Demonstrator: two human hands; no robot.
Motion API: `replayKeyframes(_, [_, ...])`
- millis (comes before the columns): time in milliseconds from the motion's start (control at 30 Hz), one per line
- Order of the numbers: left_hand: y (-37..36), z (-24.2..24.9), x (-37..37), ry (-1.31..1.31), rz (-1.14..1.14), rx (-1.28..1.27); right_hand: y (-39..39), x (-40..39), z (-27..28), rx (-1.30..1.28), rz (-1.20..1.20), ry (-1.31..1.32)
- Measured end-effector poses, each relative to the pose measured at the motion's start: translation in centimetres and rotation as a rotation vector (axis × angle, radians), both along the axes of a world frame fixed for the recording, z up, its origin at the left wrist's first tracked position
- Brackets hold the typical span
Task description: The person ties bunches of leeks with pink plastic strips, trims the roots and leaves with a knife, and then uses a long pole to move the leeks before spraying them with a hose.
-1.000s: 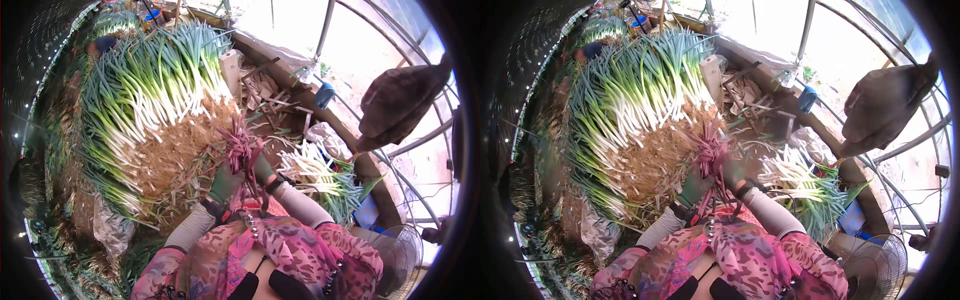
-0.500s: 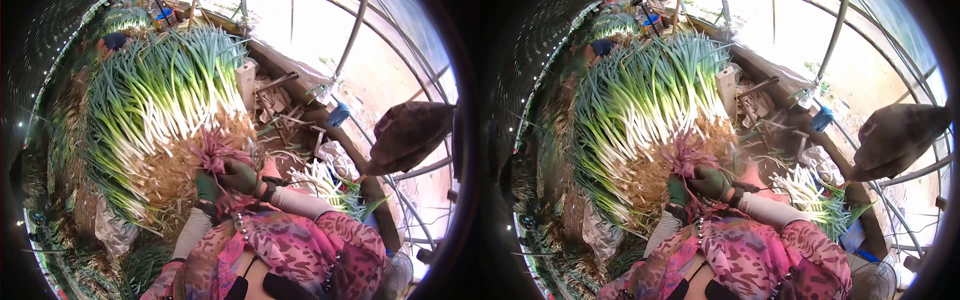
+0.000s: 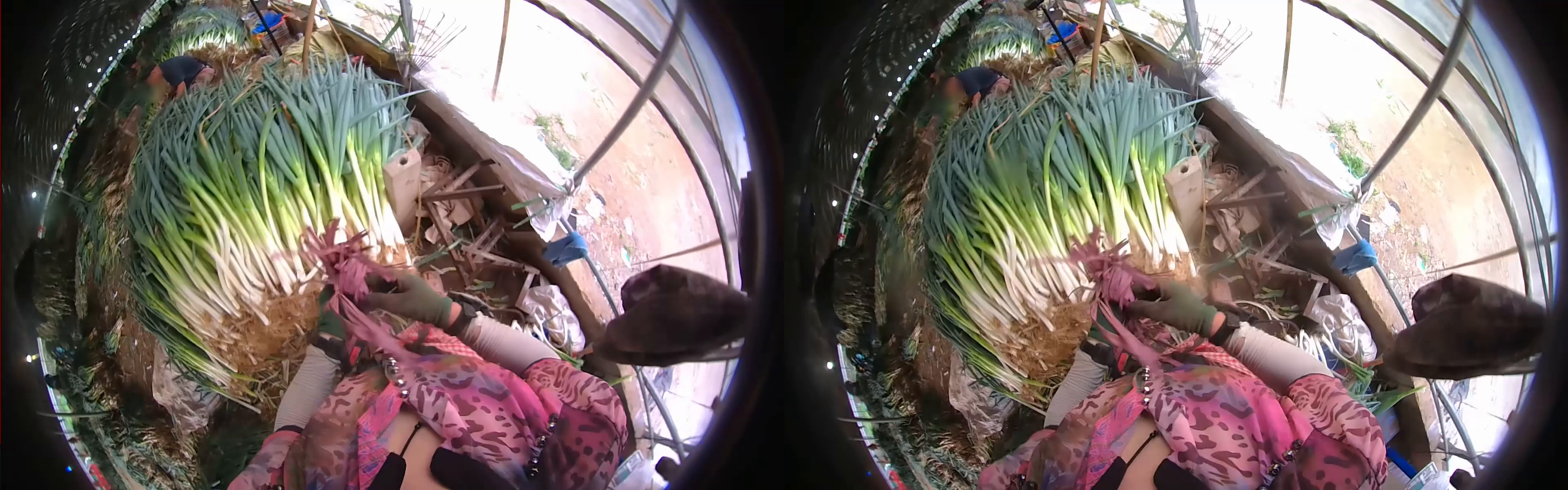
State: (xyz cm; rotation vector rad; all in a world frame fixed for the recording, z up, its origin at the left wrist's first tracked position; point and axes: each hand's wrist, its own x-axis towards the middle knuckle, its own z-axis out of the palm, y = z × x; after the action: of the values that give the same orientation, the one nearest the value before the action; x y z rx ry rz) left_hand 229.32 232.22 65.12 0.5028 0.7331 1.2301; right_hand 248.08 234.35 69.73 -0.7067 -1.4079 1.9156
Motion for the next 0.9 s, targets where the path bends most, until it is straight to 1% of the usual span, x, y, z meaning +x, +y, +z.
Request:
replayKeyframes(100, [5.9, 0.6, 3.6, 0.148, 0.019, 0.016, 6.1, 3.6, 0.0, -0.004, -0.050, -0.036])
replayKeyframes(133, [8.5, 0.9, 4.8, 0.181, 0.036, 0.041, 7.8, 4.4, 0.9, -0.065, -0.066, 0.013])
replayKeyframes(167, [10.7, 1.1, 5.4, 0.216, 0.058, 0.065, 9.5, 5.6, 3.1, -0.130, -0.045, 0.043])
replayKeyframes(200, [11.9, 0.1, 5.3, 0.028, 0.048, -0.019, 11.1, 6.1, 1.6, -0.141, -0.055, 0.040])
replayKeyframes(233, [12.8, 4.0, 5.7, 0.047, -0.007, -0.082, 12.6, 6.2, 0.2, -0.159, -0.065, 0.036])
replayKeyframes(267, [13.8, 2.4, 5.1, 0.360, 0.015, 0.018, 14.1, 6.4, -0.7, -0.118, -0.053, -0.006])
replayKeyframes(300, [14.2, -0.3, 4.1, 0.672, 0.038, 0.115, 15.3, 6.5, -1.1, -0.078, -0.040, -0.049])
replayKeyframes(333, [13.9, -1.9, 2.6, 0.748, 0.044, 0.114, 16.1, 6.7, -1.3, -0.039, -0.027, -0.094])
replayKeyframes(400, [14.0, -3.1, 0.2, 0.832, 0.085, 0.118, 17.1, 6.6, -1.5, -0.117, -0.071, -0.070])
replayKeyframes(467, [14.6, -3.6, -3.0, 0.989, 0.096, 0.135, 17.6, 6.6, -1.0, -0.215, -0.095, -0.074])
replayKeyframes(500, [15.1, -0.8, -4.2, 1.609, -0.071, 0.195, 17.7, 6.9, -1.5, -0.218, -0.097, -0.071])
replayKeyframes(567, [17.8, -4.3, -7.5, 0.324, 0.379, 0.076, 17.5, 7.3, -2.0, -0.173, -0.223, -0.119])
replayKeyframes(633, [19.4, 3.6, -7.5, 1.607, 0.332, 0.401, 17.4, 8.8, -2.5, -0.193, -0.292, -0.144])
replayKeyframes(700, [22.6, 4.8, -9.5, 1.577, 0.394, 0.325, 17.7, 10.3, -3.2, -0.268, -0.369, -0.129])
replayKeyframes(767, [26.2, 5.3, -11.1, 1.569, 0.431, 0.393, 18.6, 11.9, -4.1, -0.399, -0.468, -0.075])
replayKeyframes(867, [32.2, 6.6, -12.1, 1.713, 0.288, 0.459, 22.1, 14.2, -5.3, -0.430, -0.547, -0.011])
replayKeyframes(900, [34.4, 5.8, -12.7, 1.725, 0.269, 0.440, 23.8, 14.8, -5.7, -0.435, -0.573, 0.009])
